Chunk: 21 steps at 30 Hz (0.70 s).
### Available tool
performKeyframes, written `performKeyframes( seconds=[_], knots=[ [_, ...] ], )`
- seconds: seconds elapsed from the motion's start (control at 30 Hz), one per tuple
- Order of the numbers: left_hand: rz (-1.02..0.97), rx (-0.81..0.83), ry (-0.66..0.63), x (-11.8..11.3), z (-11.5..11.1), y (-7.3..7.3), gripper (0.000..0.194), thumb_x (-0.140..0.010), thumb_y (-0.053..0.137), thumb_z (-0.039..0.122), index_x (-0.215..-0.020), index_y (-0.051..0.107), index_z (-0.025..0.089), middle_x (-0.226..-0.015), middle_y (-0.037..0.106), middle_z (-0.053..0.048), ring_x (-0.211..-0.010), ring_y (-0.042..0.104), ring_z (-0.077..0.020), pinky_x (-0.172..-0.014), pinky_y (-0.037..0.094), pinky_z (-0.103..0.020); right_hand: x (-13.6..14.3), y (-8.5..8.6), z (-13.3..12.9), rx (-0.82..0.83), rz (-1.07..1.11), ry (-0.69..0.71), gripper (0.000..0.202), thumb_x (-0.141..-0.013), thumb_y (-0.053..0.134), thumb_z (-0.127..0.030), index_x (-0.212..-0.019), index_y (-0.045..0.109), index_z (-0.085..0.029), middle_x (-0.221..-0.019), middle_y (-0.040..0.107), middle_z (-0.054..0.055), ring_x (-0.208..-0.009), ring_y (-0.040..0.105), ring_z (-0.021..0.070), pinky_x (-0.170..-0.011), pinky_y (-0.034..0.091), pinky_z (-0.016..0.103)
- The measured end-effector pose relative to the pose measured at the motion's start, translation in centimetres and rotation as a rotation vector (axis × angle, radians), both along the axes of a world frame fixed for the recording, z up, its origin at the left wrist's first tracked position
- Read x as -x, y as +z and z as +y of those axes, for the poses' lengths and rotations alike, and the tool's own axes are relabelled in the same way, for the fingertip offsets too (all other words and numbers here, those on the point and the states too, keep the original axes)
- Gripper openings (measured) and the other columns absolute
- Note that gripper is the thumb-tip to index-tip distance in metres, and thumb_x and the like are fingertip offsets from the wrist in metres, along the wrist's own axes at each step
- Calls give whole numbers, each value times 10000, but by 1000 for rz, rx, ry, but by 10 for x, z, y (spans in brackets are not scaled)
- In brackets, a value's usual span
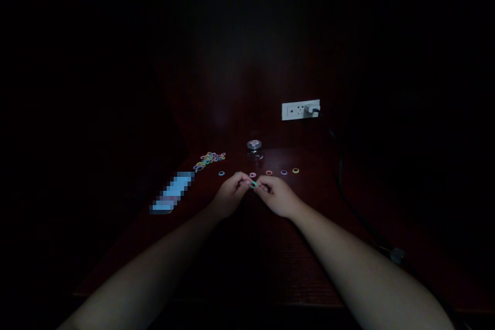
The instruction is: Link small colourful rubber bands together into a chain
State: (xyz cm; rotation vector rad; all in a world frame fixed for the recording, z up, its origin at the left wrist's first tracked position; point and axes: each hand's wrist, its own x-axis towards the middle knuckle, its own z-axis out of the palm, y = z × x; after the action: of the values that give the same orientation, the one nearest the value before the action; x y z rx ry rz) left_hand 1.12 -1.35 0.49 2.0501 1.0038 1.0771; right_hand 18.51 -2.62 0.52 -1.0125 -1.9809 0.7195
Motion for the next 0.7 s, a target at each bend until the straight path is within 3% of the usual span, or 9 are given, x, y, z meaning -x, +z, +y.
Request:
performKeyframes(
  seconds=[0.33, 0.7],
  knots=[
    [-114, 71, -29, 0, 3, -7, 229, -813, 559, 270, -1008, 562, 151, -903, 616, -42, -774, 546, -123, -654, 420, -225, -2, -3, 4, -49, -1, -20, 221, -850, 478, -286, -651, 475, -191, -592, 424, -32, -580, 411, 126, -620, 375, 267],
    [-104, 54, 39, -3, 0, 0, 143, -780, 593, 262, -873, 592, 153, -803, 607, -17, -687, 522, -100, -600, 402, -209, 0, 0, -1, -28, 1, 6, 227, -839, 495, -293, -644, 462, -183, -603, 433, -27, -569, 398, 111, -533, 320, 234]
  ],
)
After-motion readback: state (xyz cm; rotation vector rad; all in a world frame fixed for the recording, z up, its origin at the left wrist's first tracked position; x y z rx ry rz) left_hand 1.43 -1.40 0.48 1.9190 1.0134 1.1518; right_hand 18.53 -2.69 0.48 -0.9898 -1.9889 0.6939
